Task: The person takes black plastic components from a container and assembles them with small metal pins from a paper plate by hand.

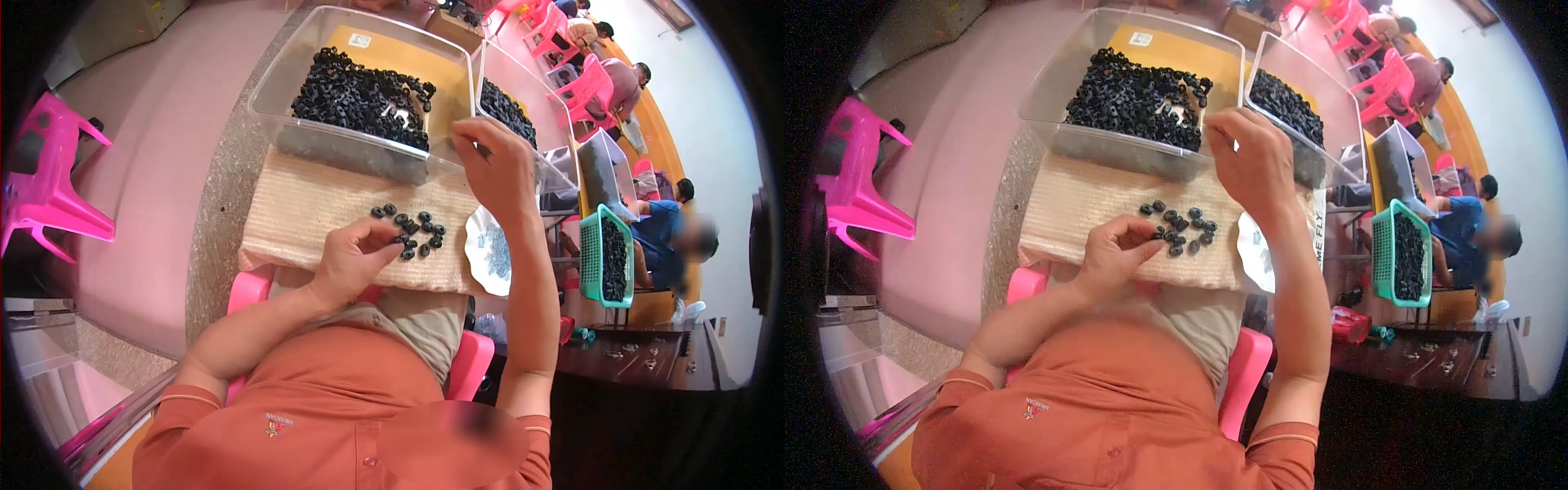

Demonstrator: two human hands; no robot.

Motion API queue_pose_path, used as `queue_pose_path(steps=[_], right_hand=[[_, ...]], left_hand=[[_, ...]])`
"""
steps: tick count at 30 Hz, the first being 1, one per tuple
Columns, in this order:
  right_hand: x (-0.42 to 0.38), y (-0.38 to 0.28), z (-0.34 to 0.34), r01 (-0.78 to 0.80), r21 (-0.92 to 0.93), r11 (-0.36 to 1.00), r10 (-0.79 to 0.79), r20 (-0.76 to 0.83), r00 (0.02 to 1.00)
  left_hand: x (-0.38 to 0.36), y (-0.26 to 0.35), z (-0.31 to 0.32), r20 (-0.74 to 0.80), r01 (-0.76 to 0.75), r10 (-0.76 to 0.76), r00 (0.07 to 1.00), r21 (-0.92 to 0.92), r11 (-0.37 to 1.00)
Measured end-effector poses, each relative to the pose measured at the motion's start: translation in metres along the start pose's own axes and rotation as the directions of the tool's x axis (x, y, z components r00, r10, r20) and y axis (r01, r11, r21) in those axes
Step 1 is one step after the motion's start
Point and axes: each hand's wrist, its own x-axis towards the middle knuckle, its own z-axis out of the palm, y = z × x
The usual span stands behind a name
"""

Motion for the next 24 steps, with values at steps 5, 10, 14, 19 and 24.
queue_pose_path(steps=[5,10,14,19,24], right_hand=[[0.063,0.01,0.038,0.013,-0.089,0.996,0.035,0.514,0.857],[0.083,0.063,0.117,0.171,-0.031,0.985,-0.074,0.815,0.574],[0.084,0.082,0.141,0.245,0.049,0.968,-0.198,0.746,0.635],[0.091,0.059,0.136,0.169,-0.101,0.98,0.0,0.859,0.512],[0.093,0.05,0.133,0.133,-0.172,0.976,0.091,0.879,0.467]], left_hand=[[-0.003,0.004,0.003,0.023,0.021,-0.022,1.0,0.025,0.999],[-0.004,0.021,0.001,0.033,0.06,-0.064,0.997,0.096,0.994],[-0.003,0.024,-0.003,0.038,0.065,-0.069,0.997,0.115,0.991],[-0.003,0.028,-0.002,0.035,0.017,-0.023,0.999,0.167,0.986],[-0.003,0.025,-0.003,0.036,0.017,-0.022,0.999,0.134,0.991]])
